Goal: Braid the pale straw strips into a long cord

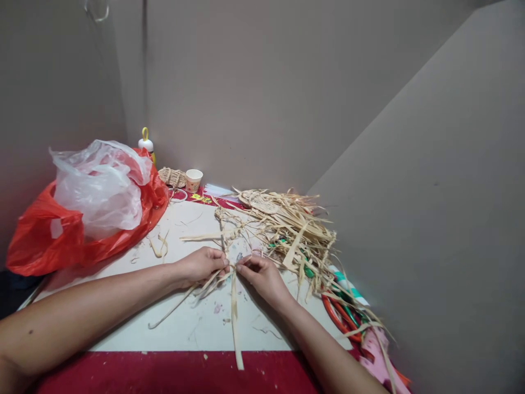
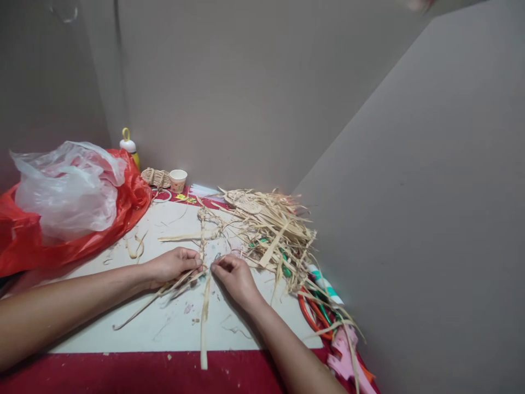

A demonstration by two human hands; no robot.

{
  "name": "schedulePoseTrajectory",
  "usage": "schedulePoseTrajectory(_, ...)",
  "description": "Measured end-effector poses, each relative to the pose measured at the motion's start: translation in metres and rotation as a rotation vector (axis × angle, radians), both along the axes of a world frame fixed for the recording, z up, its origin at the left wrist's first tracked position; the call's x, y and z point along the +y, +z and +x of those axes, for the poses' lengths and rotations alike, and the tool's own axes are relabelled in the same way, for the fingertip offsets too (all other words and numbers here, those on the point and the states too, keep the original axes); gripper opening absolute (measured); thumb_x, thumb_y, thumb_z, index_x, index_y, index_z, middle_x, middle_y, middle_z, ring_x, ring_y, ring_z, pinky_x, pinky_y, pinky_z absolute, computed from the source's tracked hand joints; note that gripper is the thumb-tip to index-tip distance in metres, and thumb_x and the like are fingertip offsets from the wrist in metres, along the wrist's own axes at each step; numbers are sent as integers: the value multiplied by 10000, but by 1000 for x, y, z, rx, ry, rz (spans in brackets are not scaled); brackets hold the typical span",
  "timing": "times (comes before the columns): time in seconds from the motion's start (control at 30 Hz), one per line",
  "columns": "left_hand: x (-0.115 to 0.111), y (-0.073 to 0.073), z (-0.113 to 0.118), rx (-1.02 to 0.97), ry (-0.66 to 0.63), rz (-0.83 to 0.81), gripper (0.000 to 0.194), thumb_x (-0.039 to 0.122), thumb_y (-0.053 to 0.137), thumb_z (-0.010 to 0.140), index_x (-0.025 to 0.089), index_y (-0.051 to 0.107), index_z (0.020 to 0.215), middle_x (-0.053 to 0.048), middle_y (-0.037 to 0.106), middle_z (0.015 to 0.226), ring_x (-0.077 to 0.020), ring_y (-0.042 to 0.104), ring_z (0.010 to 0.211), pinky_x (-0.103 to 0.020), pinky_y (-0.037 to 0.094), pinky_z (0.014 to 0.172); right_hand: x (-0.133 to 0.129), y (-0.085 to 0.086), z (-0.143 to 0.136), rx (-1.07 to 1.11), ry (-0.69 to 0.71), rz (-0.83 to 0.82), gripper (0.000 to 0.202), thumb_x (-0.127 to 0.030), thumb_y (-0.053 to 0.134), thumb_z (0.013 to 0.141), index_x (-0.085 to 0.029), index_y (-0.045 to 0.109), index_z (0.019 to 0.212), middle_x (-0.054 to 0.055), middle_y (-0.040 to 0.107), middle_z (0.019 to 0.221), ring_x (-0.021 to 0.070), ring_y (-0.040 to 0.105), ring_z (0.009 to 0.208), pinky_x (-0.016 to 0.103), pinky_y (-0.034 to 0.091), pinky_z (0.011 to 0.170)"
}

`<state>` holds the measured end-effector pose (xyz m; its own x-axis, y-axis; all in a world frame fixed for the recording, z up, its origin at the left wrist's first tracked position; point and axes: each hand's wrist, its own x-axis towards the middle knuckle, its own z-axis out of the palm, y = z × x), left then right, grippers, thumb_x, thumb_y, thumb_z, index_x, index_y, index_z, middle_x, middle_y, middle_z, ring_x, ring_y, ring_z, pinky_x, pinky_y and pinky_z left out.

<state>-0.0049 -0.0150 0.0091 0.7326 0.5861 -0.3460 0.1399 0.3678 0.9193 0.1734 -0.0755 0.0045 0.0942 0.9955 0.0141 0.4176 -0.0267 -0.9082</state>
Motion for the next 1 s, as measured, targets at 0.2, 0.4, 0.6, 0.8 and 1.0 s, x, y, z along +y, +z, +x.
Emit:
schedulePoseTrajectory(0.2,-4,3,4,16,45,33,314,450,612,701,142,558,727,45,519,518,-54,361,403,-203,217,428,-7,11,4,593,-24,-213,291,-350,726,672,-175,518,775,-20,604,549,47,354,336,174,241,348)
schedulePoseTrajectory(0.4,-6,6,6,33,53,85,232,359,555,783,138,560,713,34,537,528,-51,354,418,-205,240,457,-10,19,-4,451,-27,-166,273,-390,702,706,-142,587,711,29,634,587,54,416,369,182,294,356)
schedulePoseTrajectory(0.6,-5,5,9,2,31,113,274,356,571,774,132,536,619,10,545,564,-62,388,480,-210,273,496,-21,35,-14,368,44,-181,299,-388,622,782,-154,579,962,-34,553,523,72,422,416,191,345,412)
schedulePoseTrajectory(0.8,-4,4,11,-35,23,93,237,299,574,779,131,538,616,2,578,604,-73,463,546,-208,346,579,-18,41,-18,349,86,-215,211,-360,596,795,-176,492,805,-60,533,473,55,374,364,163,270,366)
schedulePoseTrajectory(1.0,-4,5,11,28,11,162,238,312,570,775,120,604,639,-13,586,600,-81,457,549,-215,345,577,-3,20,-21,357,-48,-213,230,-342,652,715,-153,522,714,-18,599,556,42,369,355,178,255,360)
